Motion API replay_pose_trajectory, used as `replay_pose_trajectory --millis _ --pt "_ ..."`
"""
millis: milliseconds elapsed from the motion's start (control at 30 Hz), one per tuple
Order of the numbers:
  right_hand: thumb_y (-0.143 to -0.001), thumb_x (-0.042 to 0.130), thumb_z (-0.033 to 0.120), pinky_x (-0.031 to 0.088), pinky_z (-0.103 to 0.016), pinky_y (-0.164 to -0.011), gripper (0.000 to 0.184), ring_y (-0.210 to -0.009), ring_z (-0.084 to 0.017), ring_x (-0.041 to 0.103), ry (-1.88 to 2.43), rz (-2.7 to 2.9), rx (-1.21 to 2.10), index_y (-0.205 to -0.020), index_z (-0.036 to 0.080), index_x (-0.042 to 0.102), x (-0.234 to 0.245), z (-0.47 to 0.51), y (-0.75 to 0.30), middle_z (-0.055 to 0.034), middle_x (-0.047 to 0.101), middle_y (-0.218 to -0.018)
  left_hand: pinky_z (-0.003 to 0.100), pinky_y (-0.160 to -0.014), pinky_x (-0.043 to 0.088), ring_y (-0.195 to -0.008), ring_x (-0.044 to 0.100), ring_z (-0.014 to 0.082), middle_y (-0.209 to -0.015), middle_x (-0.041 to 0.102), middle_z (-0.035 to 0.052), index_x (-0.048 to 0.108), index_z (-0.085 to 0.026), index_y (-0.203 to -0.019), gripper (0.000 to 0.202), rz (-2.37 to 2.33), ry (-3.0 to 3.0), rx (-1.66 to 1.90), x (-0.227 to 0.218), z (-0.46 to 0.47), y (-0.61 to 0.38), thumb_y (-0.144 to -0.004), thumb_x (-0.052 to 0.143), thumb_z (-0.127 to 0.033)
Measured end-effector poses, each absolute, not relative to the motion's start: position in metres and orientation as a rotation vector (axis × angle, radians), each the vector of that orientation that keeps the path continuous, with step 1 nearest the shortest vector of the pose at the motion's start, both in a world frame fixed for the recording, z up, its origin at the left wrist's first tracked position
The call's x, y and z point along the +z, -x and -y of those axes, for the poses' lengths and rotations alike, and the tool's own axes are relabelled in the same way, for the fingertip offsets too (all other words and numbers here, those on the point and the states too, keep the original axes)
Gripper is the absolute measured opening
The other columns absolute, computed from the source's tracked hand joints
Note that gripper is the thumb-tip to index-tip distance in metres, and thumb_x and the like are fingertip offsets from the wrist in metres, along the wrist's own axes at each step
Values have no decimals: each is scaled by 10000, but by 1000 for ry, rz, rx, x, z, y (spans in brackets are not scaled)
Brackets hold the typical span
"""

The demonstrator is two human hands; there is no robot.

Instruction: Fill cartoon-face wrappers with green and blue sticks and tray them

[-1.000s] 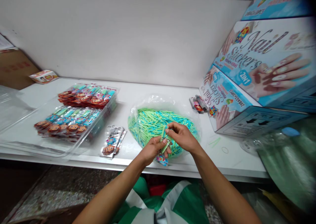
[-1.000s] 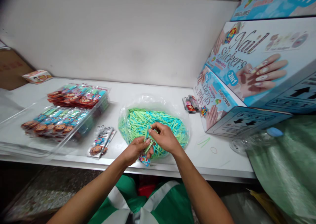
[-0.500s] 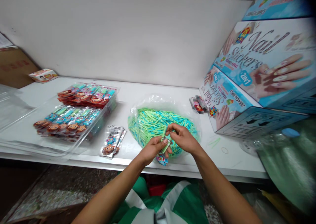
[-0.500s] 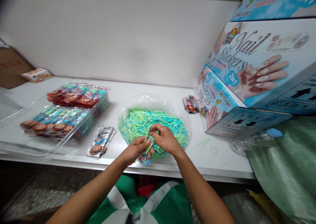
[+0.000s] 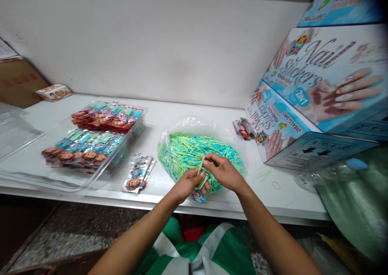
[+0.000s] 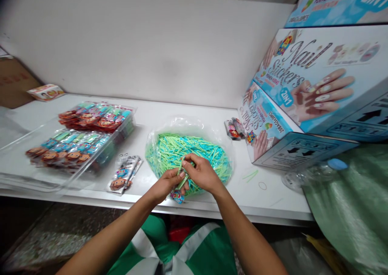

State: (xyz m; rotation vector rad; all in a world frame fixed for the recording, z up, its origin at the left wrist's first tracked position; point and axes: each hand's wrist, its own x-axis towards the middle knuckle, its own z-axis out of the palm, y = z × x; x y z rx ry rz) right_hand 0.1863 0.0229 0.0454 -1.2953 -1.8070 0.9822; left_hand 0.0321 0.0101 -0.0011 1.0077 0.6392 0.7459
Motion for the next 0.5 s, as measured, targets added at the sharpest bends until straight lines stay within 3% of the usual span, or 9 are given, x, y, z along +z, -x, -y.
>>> replay_pose_trajectory --millis 333,500 --pt "-826 517 305 411 -243 -590 150 -663 -130 534 1201 1924 968 -801 190 611 62 -29 -192 4 588 -700 238 -527 401 -511 539 113 -663 614 26 535 -138 -791 385 -714 -1177 701 5 -10 -28 -799 519 -522" --pt "-800 564 275 420 -268 -666 121 -711 -143 553 1145 2258 750 -774 204 658 83 -35 -201 -15 618 -758 210 -505 380 -515 537 96 -698 621 33 531 -136 -759 416 -728 -1293 602 6 -10 -23 -814 479 -545"
